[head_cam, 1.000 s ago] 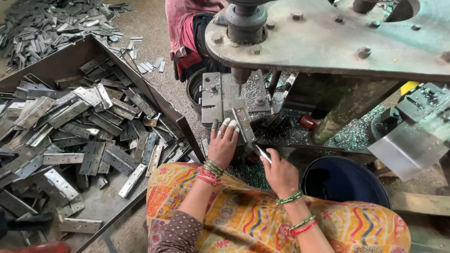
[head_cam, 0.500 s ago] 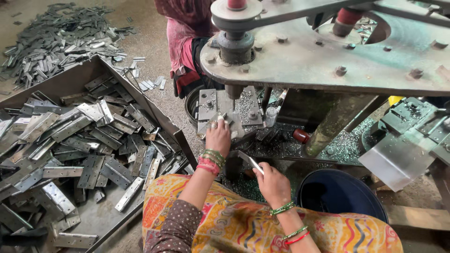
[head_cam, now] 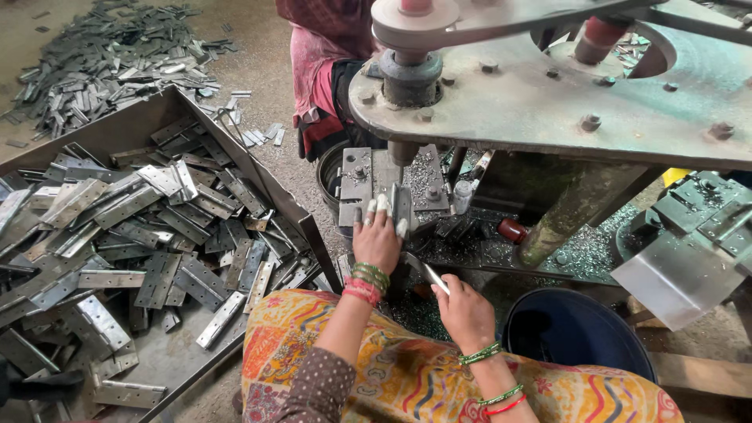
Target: The person repeatedly picks up metal hinge pieces from a bin, places them into a jig on a punching machine, and activates the machine with a lever to punch holes. The processed pieces are then discarded into a pile.
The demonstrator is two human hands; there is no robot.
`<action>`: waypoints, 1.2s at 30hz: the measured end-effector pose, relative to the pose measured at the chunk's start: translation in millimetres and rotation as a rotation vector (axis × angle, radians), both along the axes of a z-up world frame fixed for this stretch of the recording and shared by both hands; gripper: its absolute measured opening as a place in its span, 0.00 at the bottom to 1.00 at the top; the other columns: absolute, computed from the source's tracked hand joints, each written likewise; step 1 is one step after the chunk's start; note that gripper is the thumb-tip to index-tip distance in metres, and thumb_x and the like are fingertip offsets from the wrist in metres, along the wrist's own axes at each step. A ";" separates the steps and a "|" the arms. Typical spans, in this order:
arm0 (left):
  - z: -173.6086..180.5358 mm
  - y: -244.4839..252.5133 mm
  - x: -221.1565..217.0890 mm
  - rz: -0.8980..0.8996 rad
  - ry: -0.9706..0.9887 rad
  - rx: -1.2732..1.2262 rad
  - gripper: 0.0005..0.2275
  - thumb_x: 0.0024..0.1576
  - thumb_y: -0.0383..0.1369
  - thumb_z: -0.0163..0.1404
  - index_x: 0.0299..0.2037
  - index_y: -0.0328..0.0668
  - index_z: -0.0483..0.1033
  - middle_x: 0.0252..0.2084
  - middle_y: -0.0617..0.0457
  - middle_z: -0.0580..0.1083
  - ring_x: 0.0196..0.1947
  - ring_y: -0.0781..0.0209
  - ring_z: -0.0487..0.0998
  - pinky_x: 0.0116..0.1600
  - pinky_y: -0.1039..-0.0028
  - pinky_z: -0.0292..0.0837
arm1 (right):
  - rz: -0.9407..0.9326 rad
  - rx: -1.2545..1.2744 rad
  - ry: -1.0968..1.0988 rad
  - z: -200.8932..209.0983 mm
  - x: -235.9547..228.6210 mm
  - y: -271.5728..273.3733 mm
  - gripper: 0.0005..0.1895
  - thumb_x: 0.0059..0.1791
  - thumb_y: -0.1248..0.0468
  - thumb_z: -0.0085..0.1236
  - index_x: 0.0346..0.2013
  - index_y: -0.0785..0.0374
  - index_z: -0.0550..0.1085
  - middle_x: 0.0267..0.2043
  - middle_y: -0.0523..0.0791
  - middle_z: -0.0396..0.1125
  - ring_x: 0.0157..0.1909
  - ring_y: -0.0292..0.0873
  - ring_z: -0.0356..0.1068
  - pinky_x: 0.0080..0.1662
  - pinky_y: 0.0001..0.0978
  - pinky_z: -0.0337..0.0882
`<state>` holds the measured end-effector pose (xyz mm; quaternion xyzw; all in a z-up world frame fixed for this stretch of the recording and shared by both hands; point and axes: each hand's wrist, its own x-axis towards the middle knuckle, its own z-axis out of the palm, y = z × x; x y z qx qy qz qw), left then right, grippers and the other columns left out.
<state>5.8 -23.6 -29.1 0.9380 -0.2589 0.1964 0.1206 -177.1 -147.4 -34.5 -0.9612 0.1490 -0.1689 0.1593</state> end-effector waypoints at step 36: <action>-12.3 -12.8 39.9 0.005 0.067 0.032 0.12 0.64 0.36 0.44 0.48 0.42 0.79 0.64 0.49 0.70 0.69 0.53 0.66 0.73 0.49 0.57 | -0.024 -0.184 0.504 -25.9 3.4 -2.1 0.32 0.45 0.45 0.65 0.49 0.64 0.63 0.41 0.52 0.71 0.39 0.55 0.77 0.40 0.44 0.79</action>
